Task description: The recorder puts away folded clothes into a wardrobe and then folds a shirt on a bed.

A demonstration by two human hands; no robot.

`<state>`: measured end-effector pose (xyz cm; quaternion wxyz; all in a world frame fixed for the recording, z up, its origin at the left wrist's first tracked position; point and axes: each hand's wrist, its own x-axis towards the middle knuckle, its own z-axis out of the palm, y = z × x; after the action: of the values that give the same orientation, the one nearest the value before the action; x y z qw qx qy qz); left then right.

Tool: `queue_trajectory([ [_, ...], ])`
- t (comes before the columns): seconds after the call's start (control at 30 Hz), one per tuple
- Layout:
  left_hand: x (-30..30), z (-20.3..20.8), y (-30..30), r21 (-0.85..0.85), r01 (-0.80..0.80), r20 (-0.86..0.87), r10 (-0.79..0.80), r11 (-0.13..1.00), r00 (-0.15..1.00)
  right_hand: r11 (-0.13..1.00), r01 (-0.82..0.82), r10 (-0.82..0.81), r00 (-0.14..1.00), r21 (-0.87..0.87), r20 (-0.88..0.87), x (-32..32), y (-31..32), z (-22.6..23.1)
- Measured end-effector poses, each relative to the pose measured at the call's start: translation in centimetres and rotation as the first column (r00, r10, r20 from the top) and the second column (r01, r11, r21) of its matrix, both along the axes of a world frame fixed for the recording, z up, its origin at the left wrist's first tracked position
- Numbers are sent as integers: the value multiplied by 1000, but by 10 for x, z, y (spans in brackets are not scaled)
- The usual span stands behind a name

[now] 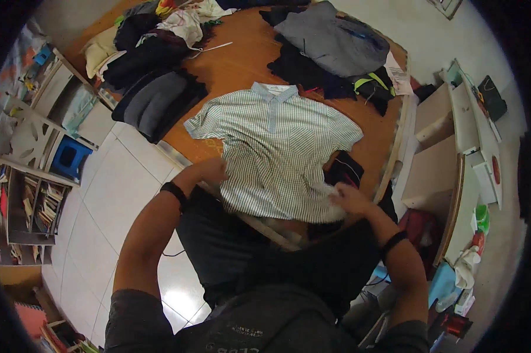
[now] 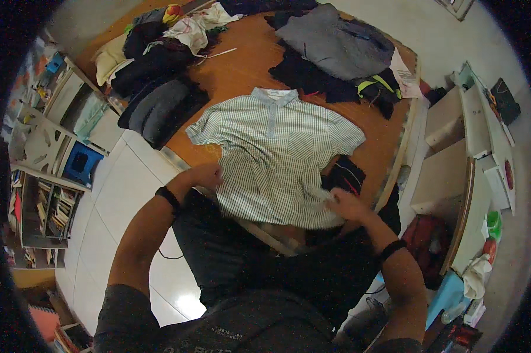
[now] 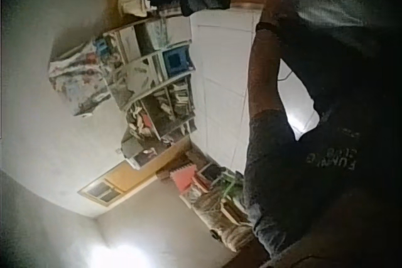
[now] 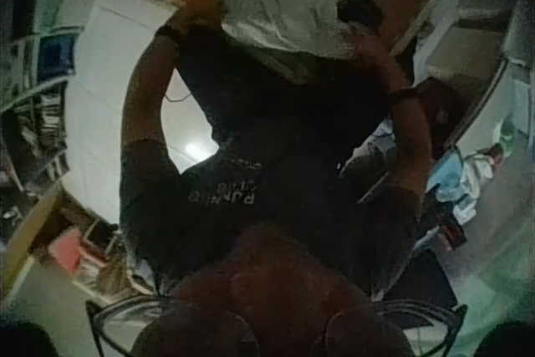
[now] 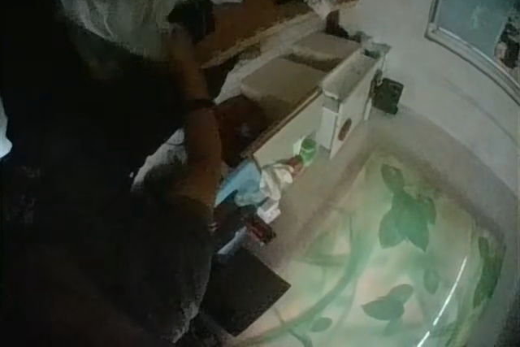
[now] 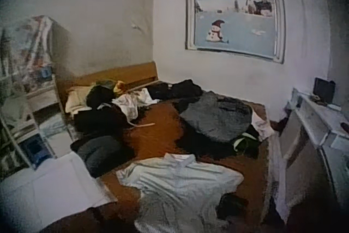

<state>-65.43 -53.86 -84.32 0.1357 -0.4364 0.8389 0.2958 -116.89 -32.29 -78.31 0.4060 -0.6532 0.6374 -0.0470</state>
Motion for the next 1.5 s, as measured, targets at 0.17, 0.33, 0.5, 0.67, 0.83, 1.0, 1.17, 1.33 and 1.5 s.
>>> queue_trajectory([
  [0.17, 6, 47, -7, 62, -221, -433, 226, 973, 873, 833, 404, -304, 905, -379, 297, -19, -18, -1],
  [0.33, 19, 82, 14, 237, -302, -446, 380, 923, 810, 876, 397, -378, 918, -275, 119, -2, -13, 18],
  [0.5, 13, 112, 61, 358, 80, -586, 158, 930, 795, 870, 274, -250, 962, -409, 113, -39, 24, 2],
  [0.67, 58, 139, 111, 455, -38, -483, 283, 889, 828, 908, 367, -323, 920, -201, 223, -10, 54, 36],
  [0.83, 75, 145, 137, 693, -321, -330, 680, 646, 655, 832, 551, -461, 754, -68, 469, 1, 79, 40],
  [1.0, 102, 143, 153, 727, -290, -270, 647, 623, 713, 781, 623, -530, 631, 37, 567, 13, 83, 76],
  [1.17, 95, 154, 95, 755, -377, -159, 708, 536, 688, 827, 362, -562, 515, 430, 647, -40, 43, 80],
  [1.33, 45, 91, -63, 763, -391, -444, 857, 515, 261, 773, 465, -573, 219, 432, 789, -47, -126, 55],
  [1.5, 7, -54, -180, 51, -754, -428, 697, 655, 576, 879, 462, -435, 878, -115, 200, -74, -199, -81],
])
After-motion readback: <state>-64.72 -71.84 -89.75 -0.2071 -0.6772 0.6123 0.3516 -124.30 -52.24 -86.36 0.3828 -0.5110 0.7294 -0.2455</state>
